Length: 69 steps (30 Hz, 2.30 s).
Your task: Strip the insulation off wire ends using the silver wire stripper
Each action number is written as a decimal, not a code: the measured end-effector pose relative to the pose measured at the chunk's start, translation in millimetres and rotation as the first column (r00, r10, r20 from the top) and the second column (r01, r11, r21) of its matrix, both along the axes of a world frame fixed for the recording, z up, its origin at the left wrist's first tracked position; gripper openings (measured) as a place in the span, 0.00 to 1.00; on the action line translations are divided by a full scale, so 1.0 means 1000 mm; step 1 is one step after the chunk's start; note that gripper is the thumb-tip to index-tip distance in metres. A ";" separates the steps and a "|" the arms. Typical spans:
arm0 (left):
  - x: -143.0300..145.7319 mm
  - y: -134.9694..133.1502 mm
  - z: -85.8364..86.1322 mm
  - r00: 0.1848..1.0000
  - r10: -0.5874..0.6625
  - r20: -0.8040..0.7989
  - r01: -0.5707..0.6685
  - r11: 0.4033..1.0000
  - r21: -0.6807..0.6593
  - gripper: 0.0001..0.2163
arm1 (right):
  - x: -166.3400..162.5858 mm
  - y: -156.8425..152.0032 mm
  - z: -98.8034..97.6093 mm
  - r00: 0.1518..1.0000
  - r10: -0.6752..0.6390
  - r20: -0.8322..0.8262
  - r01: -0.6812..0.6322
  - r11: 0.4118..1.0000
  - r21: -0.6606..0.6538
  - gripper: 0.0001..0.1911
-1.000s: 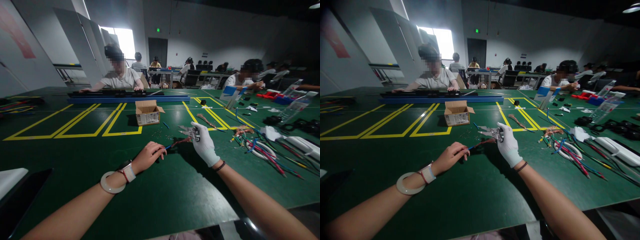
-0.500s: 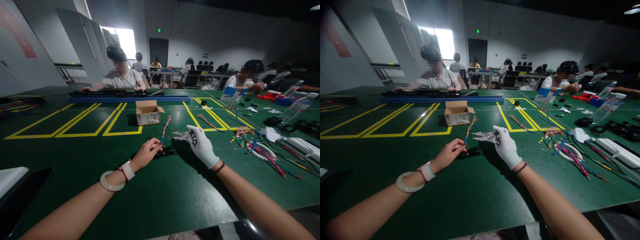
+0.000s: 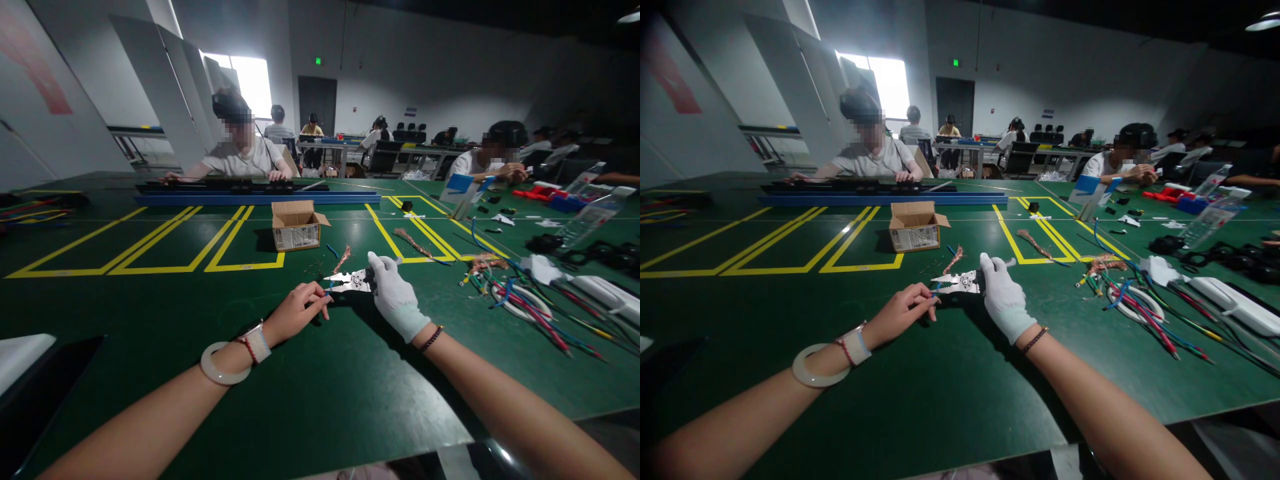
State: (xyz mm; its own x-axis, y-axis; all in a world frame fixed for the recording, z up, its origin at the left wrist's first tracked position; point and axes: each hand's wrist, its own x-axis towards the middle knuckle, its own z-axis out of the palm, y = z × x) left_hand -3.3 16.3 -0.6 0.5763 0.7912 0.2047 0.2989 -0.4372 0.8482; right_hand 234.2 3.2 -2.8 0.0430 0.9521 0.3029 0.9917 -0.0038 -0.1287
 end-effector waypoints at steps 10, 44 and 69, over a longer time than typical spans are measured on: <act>0.000 0.000 -0.002 0.998 0.056 -0.006 -0.055 0.994 0.098 0.10 | -0.005 0.002 -0.002 0.991 -0.017 0.130 0.024 0.998 -0.053 0.31; -0.001 0.001 0.004 0.986 0.122 -0.115 -0.099 0.977 0.189 0.10 | 0.004 0.004 0.003 0.948 0.039 0.316 -0.012 0.996 -0.086 0.11; -0.006 0.011 -0.005 0.993 0.109 -0.052 -0.078 0.906 0.417 0.08 | 0.010 0.004 0.004 0.936 0.054 0.348 -0.031 0.997 -0.072 0.24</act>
